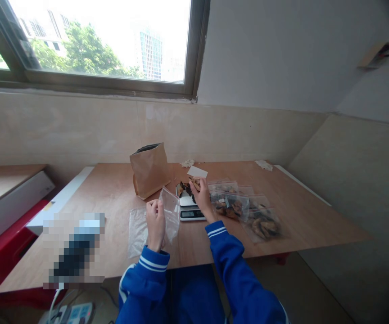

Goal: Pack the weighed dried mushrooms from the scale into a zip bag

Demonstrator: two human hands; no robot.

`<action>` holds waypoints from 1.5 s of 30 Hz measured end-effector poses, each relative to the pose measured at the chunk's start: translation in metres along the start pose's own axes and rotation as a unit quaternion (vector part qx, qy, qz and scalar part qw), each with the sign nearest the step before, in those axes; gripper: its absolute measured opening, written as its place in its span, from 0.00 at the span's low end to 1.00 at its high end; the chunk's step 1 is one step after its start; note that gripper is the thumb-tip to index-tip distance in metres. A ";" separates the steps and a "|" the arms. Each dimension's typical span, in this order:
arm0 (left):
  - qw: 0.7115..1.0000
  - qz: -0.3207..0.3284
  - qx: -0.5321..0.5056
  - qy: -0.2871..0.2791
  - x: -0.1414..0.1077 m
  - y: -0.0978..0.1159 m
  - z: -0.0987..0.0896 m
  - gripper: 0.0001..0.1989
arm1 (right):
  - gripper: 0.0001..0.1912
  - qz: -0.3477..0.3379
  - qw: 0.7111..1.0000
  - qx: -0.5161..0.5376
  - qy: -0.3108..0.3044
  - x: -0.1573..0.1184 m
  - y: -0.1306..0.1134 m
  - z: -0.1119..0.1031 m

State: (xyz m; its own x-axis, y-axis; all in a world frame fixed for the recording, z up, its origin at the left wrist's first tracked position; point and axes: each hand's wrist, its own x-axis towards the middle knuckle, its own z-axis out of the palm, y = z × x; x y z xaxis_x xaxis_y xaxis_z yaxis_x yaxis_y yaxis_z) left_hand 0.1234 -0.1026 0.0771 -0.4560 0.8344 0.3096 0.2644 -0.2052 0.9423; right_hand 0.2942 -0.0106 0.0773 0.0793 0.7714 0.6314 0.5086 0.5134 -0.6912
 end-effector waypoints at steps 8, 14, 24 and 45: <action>0.998 0.061 -0.001 -0.013 0.002 -0.007 0.009 0.21 | 0.18 0.027 0.946 0.076 -0.313 0.001 -0.076 -0.009; 0.997 0.066 -0.028 -0.032 -0.006 -0.004 0.009 0.21 | 0.22 -0.077 0.937 -0.165 -0.297 -0.008 -0.093 -0.012; 0.995 -0.001 -0.094 -0.017 -0.008 -0.001 0.001 0.22 | 0.14 -0.018 0.973 -0.176 -0.147 -0.009 -0.017 -0.025; 0.995 -0.018 -0.090 -0.028 -0.017 -0.010 0.008 0.20 | 0.13 -0.010 0.994 -0.058 -0.094 -0.015 -0.014 -0.013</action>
State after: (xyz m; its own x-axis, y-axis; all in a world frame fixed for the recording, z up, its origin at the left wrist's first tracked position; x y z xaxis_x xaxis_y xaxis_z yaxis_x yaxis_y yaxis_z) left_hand 0.1355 -0.1106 0.0615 -0.4129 0.8692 0.2722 0.0894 -0.2587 0.9618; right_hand 0.2968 -0.0345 0.0821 -0.0888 0.8238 0.5598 0.6048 0.4911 -0.6269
